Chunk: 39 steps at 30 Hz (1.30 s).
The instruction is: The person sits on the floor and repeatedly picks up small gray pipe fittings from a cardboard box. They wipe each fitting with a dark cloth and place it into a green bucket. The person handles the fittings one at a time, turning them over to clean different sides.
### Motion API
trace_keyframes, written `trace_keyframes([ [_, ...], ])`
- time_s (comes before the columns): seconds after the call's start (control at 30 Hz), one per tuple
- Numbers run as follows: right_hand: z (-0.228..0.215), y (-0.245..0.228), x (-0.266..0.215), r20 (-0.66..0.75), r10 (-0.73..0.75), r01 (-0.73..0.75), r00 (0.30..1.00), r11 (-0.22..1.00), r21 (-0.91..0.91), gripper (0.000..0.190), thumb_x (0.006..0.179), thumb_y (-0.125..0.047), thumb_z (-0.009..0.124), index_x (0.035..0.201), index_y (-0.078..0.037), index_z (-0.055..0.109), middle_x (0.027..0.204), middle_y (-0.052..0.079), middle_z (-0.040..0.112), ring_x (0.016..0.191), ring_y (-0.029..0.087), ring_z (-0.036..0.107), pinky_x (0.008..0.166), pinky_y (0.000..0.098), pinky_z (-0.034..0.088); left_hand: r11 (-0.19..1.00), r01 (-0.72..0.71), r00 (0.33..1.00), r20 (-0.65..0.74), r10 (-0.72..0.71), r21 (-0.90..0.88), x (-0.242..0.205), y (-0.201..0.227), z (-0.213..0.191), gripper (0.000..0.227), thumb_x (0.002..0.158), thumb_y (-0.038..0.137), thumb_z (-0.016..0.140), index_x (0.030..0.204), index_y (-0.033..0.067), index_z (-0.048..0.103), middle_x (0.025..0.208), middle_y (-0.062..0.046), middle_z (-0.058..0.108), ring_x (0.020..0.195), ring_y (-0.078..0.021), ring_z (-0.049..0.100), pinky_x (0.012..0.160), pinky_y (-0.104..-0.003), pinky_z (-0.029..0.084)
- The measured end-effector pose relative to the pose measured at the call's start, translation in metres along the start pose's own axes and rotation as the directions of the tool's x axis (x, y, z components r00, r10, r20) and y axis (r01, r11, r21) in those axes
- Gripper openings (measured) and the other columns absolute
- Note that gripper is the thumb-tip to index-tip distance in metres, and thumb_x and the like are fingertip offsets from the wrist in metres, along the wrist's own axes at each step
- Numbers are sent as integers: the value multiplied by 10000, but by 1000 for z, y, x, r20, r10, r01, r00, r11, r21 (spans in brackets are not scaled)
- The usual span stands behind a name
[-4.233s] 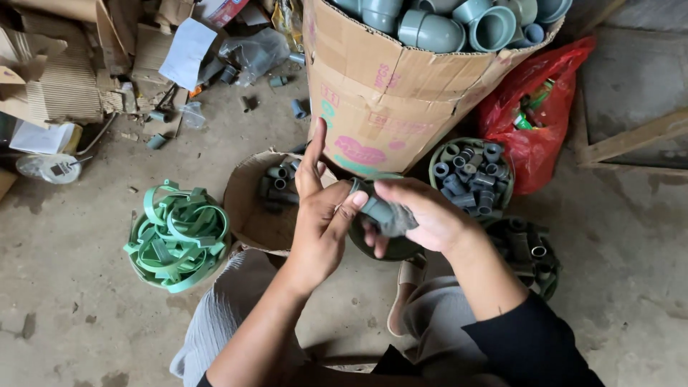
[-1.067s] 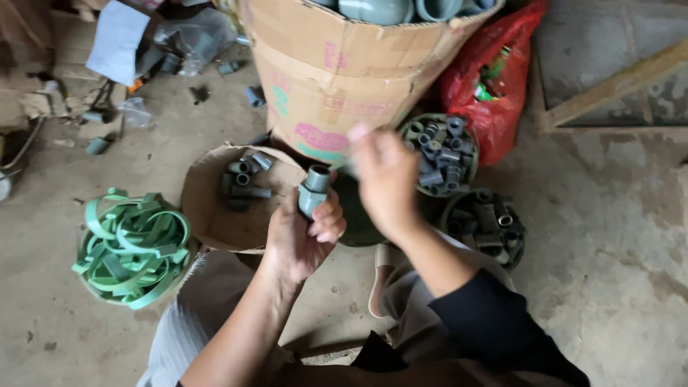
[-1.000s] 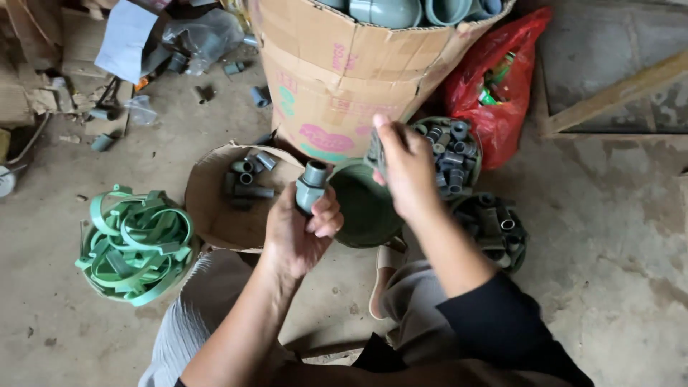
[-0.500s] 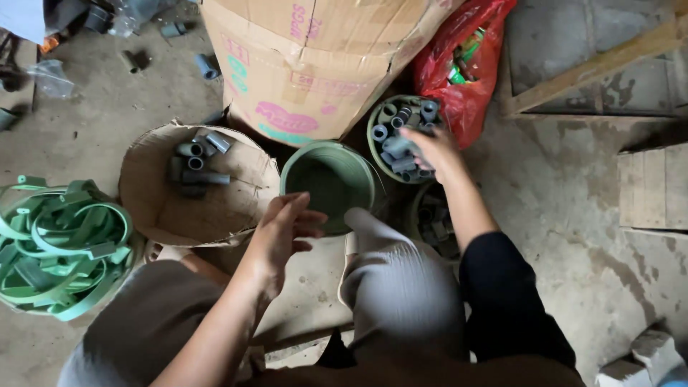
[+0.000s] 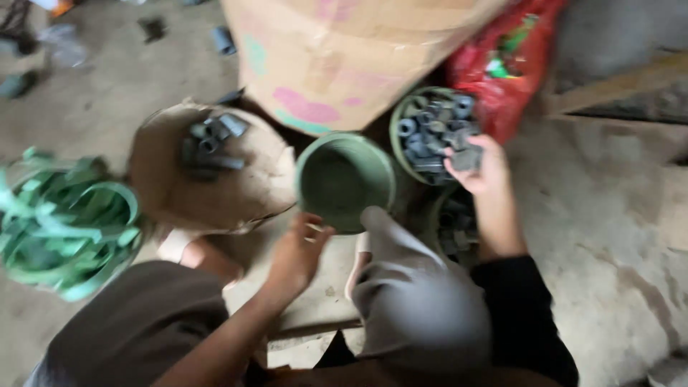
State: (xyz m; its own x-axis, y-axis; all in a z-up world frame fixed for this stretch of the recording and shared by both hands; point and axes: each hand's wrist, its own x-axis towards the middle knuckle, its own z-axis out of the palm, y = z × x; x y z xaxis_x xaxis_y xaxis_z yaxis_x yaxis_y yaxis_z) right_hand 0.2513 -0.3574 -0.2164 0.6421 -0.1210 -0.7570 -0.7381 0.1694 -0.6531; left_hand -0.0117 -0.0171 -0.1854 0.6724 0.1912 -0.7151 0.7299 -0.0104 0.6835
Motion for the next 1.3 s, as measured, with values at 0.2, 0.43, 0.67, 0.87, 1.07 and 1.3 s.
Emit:
trace_keyframes([
  [0.2, 41, 24, -54, 313, 26, -159, 949, 898, 410, 383, 725, -13, 625, 1097, 33, 704, 1190, 233, 741, 1114, 417, 704, 1043, 539, 566, 754, -73, 993, 119, -6, 652, 73, -85, 6, 542, 867, 481, 693, 1214, 75, 600, 1234, -239, 631, 1087, -420, 703, 886, -536, 572],
  [0.43, 52, 55, -54, 604, 136, -176, 786, 984, 7, 478, 904, -263, 537, 1331, -53, 585, 1366, 280, 609, 1310, 600, 503, 1042, 732, 377, 518, 164, 970, -232, 68, 840, 192, -72, -62, 437, 962, 73, 464, 1396, 104, 512, 1420, -166, 468, 1171, -318, 549, 884, -435, 516],
  [0.67, 120, 36, -101, 126, 183, -128, 975, 926, -355, 639, 986, -293, 131, 1587, -129, 269, 1585, 201, 359, 1452, 493, 353, 1169, 661, 240, 568, 261, 834, -478, 274, 781, 298, -98, -172, 565, 942, 231, 539, 1495, 175, 434, 1629, -174, 280, 1411, -366, 337, 1037, -525, 404],
  [0.87, 51, 63, -28, 781, 85, -333, 619, 929, 163, 456, 1081, -1, 476, 1512, 128, 400, 1484, 413, 496, 1321, 587, 533, 1047, 700, 411, 667, 200, 920, -372, 125, 718, 314, -82, -190, 892, 722, 272, 756, 1521, 306, 362, 1483, -154, 330, 1355, -381, 315, 972, -600, 447],
  [1.07, 143, 50, -81, 64, 129, -88, 990, 894, -439, 511, 1054, -64, 193, 1529, 49, 346, 1501, 321, 436, 1340, 515, 427, 1100, 695, 320, 534, 53, 930, -236, 280, 844, 281, -89, -92, 485, 924, 296, 446, 1389, 159, 433, 1077, -121, 700, 851, -301, 703, 912, -535, 415],
  [1.3, 99, 67, -53, 165, 135, -62, 977, 921, -384, 490, 987, -67, 318, 1450, 40, 439, 1406, 309, 523, 1242, 499, 516, 1025, 663, 399, 538, 78, 924, -264, 277, 839, 339, -65, -129, 709, 951, 183, 541, 1603, 293, 285, 1674, -68, 161, 1483, -328, 245, 1113, -728, 274],
])
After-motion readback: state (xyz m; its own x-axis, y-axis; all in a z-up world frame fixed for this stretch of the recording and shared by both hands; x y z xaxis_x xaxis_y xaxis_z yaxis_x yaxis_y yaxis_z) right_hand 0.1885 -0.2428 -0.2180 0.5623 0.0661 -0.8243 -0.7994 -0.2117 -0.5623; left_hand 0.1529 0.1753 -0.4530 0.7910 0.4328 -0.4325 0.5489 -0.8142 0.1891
